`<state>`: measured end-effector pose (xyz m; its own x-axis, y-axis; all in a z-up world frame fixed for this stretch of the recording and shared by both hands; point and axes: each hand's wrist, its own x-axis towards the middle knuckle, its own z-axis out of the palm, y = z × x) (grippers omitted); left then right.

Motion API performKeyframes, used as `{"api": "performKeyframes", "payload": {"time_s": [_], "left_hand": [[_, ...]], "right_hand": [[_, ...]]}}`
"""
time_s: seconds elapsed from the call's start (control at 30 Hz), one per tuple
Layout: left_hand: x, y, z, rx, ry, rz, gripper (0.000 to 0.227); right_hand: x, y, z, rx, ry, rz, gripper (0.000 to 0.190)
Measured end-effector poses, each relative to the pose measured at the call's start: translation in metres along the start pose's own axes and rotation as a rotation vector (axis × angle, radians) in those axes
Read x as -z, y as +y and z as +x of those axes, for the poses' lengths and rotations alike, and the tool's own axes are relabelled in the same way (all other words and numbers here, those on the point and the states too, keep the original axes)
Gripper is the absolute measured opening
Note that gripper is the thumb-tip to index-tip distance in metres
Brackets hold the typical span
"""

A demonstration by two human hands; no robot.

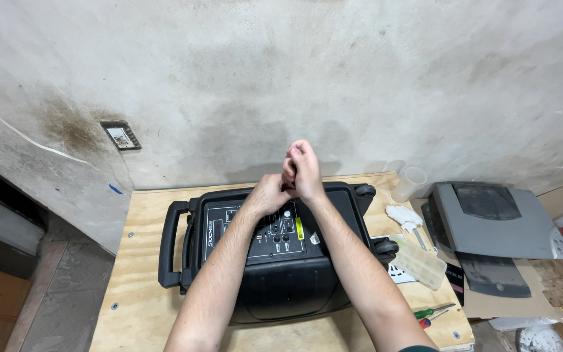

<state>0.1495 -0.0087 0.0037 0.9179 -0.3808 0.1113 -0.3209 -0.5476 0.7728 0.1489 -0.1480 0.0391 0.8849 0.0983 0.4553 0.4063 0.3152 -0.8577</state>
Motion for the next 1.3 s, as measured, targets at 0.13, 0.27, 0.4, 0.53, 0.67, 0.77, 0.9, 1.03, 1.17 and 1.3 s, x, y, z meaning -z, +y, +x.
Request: {"api": "performKeyframes", "payload": {"time_s": [0.13,0.27,0.4,0.53,0.67,0.77,0.9,1.03,1.17,1.3], "left_hand": [[-0.004,0.003,-0.004,0.008,0.013,-0.014,0.021],[0.013,0.038,-0.022,-0.017,0.013,-0.02,0.025],[0.005,0.018,-0.011,-0.024,-0.001,-0.025,0.025],[-0.002,0.013,-0.011,-0.015,0.004,-0.034,0.024],[0.001,0.011,-0.012,-0.021,0.021,-0.038,0.024],[-0.003,-0.001,-0.006,0.004,0.02,-0.026,0.022],[-0.006,-0.002,-0.006,-0.011,0.033,-0.006,0.026],[-0.002,0.006,-0.009,-0.021,0.03,-0.009,0.023],[-0.002,0.005,-0.01,-0.028,0.029,-0.094,0.024],[-0.008,-0.006,-0.004,-0.046,0.041,-0.088,0.018]], "right_hand": [[0.004,0.003,-0.014,0.179,0.136,-0.231,0.022],[0.008,-0.005,-0.012,0.091,0.17,-0.06,0.048],[0.007,-0.009,-0.013,0.09,0.17,-0.035,0.053],[0.014,-0.003,-0.02,0.169,0.163,-0.229,0.033],[0.013,-0.004,-0.018,0.157,0.119,-0.207,0.043],[-0.002,-0.027,-0.03,0.092,0.029,-0.228,0.062],[0.013,-0.003,-0.022,0.187,0.148,-0.235,0.055],[0.015,-0.009,-0.021,0.295,0.253,-0.335,0.03],[0.008,-0.013,-0.023,0.312,0.233,-0.34,0.033],[0.007,-0.022,-0.029,0.294,0.221,-0.379,0.032]]}}
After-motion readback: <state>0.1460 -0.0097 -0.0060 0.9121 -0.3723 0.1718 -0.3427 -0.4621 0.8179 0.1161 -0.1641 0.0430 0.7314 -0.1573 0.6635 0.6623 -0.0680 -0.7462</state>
